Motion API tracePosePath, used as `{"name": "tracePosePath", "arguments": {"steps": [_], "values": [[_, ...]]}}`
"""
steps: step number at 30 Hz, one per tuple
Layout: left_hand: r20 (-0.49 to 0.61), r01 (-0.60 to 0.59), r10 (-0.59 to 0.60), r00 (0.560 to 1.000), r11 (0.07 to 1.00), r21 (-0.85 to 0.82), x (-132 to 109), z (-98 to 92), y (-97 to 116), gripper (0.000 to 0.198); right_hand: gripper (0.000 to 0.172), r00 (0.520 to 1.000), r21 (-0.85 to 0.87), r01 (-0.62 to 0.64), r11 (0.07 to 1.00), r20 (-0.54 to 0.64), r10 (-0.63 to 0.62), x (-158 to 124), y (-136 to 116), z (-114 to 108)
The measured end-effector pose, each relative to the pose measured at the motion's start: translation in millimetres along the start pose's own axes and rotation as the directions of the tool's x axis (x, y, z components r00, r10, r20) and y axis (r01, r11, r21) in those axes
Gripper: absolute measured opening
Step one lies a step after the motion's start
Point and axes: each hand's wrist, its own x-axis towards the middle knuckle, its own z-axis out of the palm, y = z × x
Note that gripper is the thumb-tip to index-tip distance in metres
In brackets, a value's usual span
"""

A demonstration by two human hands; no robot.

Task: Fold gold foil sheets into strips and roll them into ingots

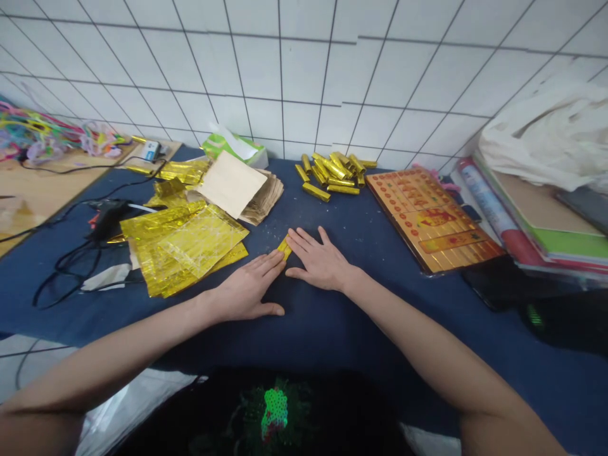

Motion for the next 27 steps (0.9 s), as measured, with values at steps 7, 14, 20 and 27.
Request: {"name": "tracePosePath", "arguments": {"steps": [7, 14, 20, 27], "values": [[-0.081, 0.023, -0.019, 0.997, 0.998, 0.055, 5, -1.2, -7, 0.047, 0.059, 0.996, -0.128, -0.044, 0.991, -0.081, 0.033, -5, -10, -2], [-0.131, -0.044, 0.049, 0.99, 0.998, 0.036, 16, -6.4, -26, 0.014, 0.032, 0.985, -0.156, -0.032, 0.987, -0.175, 0.004, -9, -11, -11], [-0.133, 0.088, -0.079, 0.988, 0.994, 0.069, 21, -5.9, -17, 0.015, 0.022, 0.985, 0.036, 0.057, 0.998, -0.168, -0.05, 3, 17, -7], [-0.16, 0.182, -0.182, 0.97, 0.983, -0.017, 23, -2.8, -15, 0.02, 0.019, 0.974, 0.284, 0.097, 0.954, -0.226, -0.031, 16, 25, -5]]}}
